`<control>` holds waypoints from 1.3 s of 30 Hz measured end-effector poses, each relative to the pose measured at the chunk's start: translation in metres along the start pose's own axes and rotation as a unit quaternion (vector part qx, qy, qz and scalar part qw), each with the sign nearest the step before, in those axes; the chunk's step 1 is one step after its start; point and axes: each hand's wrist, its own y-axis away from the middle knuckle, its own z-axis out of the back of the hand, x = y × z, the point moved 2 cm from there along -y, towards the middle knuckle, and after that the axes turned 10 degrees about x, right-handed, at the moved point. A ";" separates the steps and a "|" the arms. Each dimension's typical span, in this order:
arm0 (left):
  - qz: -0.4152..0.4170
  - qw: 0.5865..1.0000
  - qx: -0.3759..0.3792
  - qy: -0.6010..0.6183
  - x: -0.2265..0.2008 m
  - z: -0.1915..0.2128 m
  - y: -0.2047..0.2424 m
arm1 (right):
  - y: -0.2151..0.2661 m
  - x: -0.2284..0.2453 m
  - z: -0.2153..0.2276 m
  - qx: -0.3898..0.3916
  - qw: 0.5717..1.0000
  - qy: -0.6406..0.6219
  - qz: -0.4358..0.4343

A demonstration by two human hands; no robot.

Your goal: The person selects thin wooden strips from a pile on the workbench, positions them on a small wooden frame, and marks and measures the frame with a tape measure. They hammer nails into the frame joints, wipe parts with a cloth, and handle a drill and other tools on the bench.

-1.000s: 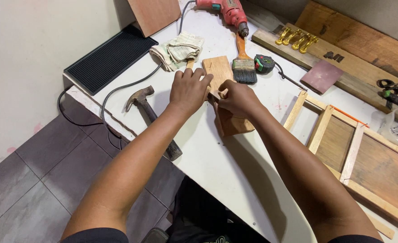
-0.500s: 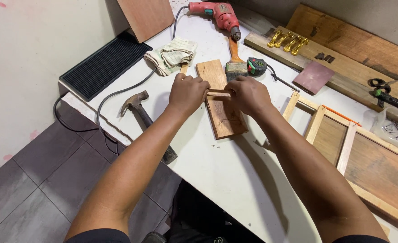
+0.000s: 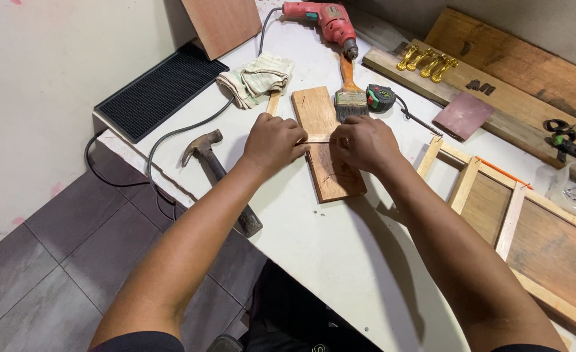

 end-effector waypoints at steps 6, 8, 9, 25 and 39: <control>0.026 0.999 -0.019 -0.011 0.031 0.014 -0.006 | -0.032 0.010 0.004 -0.085 0.995 -0.043 0.021; 0.033 0.999 -0.033 -0.018 0.049 0.011 -0.012 | -0.056 0.019 0.005 -0.088 0.995 -0.039 0.029; 0.037 0.998 -0.046 -0.023 0.060 0.011 -0.017 | -0.069 0.023 0.006 -0.091 0.995 -0.035 0.033; 0.241 0.969 0.049 -0.028 0.190 -0.023 -0.101 | -0.217 0.026 -0.036 -0.025 0.999 0.023 0.025; 0.241 0.905 -0.085 0.340 0.166 0.020 -0.094 | -0.186 0.032 0.004 -0.110 0.986 -0.120 0.039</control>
